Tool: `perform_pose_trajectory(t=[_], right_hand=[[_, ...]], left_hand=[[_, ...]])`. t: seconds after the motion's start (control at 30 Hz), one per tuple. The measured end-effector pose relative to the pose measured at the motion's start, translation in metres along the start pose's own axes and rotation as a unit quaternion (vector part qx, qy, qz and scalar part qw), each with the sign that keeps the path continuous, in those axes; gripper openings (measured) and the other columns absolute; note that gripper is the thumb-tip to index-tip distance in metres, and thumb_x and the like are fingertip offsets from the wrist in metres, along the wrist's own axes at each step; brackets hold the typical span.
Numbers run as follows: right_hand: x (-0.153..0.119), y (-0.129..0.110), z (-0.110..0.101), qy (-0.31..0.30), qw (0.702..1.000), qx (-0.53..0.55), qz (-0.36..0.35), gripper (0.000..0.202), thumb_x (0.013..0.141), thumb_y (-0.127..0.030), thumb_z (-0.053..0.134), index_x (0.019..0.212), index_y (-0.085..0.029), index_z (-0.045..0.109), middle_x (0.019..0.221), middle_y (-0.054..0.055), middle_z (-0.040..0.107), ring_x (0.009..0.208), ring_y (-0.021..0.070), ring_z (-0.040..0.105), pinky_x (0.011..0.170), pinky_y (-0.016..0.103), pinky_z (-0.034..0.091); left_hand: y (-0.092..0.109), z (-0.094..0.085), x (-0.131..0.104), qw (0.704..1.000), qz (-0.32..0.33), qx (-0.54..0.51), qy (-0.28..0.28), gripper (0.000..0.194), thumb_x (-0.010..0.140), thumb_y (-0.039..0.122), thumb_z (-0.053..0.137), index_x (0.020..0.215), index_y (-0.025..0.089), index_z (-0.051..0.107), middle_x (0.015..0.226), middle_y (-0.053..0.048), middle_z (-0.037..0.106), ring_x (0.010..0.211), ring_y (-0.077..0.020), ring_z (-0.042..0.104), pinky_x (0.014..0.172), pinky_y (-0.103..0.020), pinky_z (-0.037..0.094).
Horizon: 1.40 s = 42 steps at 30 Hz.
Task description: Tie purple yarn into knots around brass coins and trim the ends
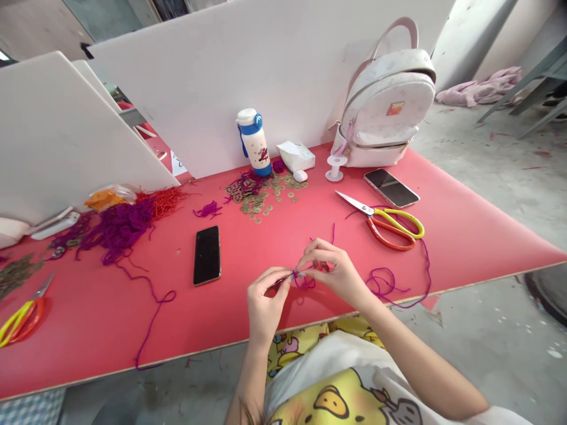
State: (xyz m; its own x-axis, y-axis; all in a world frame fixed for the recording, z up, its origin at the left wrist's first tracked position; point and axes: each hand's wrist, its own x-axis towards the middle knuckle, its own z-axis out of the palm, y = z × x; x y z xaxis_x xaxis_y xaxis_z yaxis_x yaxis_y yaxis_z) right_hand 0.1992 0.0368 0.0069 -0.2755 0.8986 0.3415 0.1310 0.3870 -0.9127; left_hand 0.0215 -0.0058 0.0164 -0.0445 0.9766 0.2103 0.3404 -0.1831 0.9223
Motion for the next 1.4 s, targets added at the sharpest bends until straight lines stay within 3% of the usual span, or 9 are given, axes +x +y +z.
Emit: perform_pose_trajectory(t=[0.2,0.57,0.8,0.9,1.0,1.17,1.23,1.3,1.4], right_hand=[[0.003,-0.004,-0.001,-0.022,0.999,-0.017,-0.016,0.019,0.09,-0.038,0.07,0.081,-0.023,0.076,0.083,0.003,0.06,0.071,0.0157,0.056,0.064,0.028,0.046],[0.005,-0.006,-0.003,-0.075,0.993,0.046,0.085,0.032,0.088,-0.048,0.069,0.077,-0.018,0.068,0.08,0.002,0.057,0.065,0.0131,0.048,0.058,0.027,0.037],[0.002,-0.009,-0.018,-0.288,0.94,0.117,0.143,0.035,0.095,-0.052,0.058,0.084,-0.018,0.055,0.072,-0.004,0.046,0.065,0.0117,0.039,0.062,0.026,0.034],[0.0,-0.005,-0.03,-0.327,0.917,0.169,0.154,0.045,0.094,-0.058,0.056,0.074,-0.019,0.05,0.067,-0.005,0.041,0.062,0.0111,0.035,0.059,0.026,0.03],[-0.002,-0.002,-0.042,-0.243,0.921,0.272,0.135,0.051,0.091,-0.061,0.058,0.065,-0.02,0.042,0.059,-0.006,0.034,0.053,0.0098,0.027,0.051,0.025,0.024],[0.008,-0.001,-0.061,0.048,0.926,0.35,0.134,0.052,0.089,-0.056,0.063,0.061,-0.022,0.037,0.055,-0.007,0.03,0.047,0.0102,0.029,0.045,0.023,0.028],[0.011,0.001,-0.064,0.141,0.931,0.299,0.156,0.039,0.088,-0.054,0.064,0.071,-0.023,0.048,0.066,-0.002,0.047,0.057,0.0124,0.048,0.048,0.022,0.038],[0.011,0.005,-0.062,0.192,0.948,0.197,0.159,0.025,0.09,-0.05,0.061,0.094,-0.026,0.058,0.099,0.004,0.062,0.086,0.0176,0.063,0.061,0.024,0.05],[0.004,0.01,-0.048,0.21,0.972,-0.012,0.101,0.036,0.09,-0.044,0.063,0.123,-0.031,0.055,0.139,0.01,0.049,0.124,0.0274,0.054,0.084,0.038,0.056]], left_hand=[[0.0,-0.001,0.001,1.0,-0.008,-0.011,-0.025,0.014,0.086,0.016,0.065,0.082,0.018,0.079,0.084,-0.006,0.076,0.079,-0.0167,0.071,0.071,-0.021,0.056],[-0.004,-0.006,0.006,0.998,0.011,-0.032,-0.062,0.014,0.087,0.016,0.066,0.08,0.018,0.078,0.083,-0.005,0.076,0.078,-0.0163,0.072,0.073,-0.02,0.055],[-0.008,-0.005,0.005,0.998,0.005,-0.007,-0.06,0.014,0.089,0.018,0.064,0.082,0.018,0.077,0.086,-0.006,0.076,0.081,-0.0167,0.071,0.074,-0.021,0.055],[-0.01,-0.007,0.005,0.998,-0.002,-0.002,-0.06,0.015,0.089,0.019,0.063,0.082,0.018,0.077,0.086,-0.006,0.076,0.083,-0.0173,0.071,0.076,-0.022,0.055],[-0.013,-0.008,0.005,0.998,-0.018,-0.003,-0.054,0.015,0.088,0.019,0.063,0.081,0.018,0.076,0.085,-0.006,0.076,0.083,-0.0178,0.071,0.076,-0.023,0.055],[-0.019,-0.008,0.005,0.997,-0.063,-0.019,-0.05,0.013,0.085,0.022,0.066,0.08,0.018,0.078,0.085,-0.006,0.077,0.083,-0.0195,0.072,0.077,-0.025,0.056],[-0.02,-0.007,0.004,0.994,-0.088,-0.043,-0.052,0.012,0.083,0.024,0.068,0.081,0.017,0.079,0.086,-0.007,0.078,0.082,-0.0199,0.072,0.077,-0.026,0.056],[-0.02,-0.006,0.003,0.989,-0.117,-0.074,-0.054,0.013,0.081,0.026,0.07,0.081,0.017,0.079,0.085,-0.008,0.078,0.077,-0.0189,0.07,0.07,-0.026,0.056],[-0.019,-0.005,0.002,0.979,-0.161,-0.114,-0.042,0.016,0.076,0.03,0.075,0.08,0.015,0.079,0.081,-0.007,0.075,0.057,-0.012,0.059,0.051,-0.021,0.047]])
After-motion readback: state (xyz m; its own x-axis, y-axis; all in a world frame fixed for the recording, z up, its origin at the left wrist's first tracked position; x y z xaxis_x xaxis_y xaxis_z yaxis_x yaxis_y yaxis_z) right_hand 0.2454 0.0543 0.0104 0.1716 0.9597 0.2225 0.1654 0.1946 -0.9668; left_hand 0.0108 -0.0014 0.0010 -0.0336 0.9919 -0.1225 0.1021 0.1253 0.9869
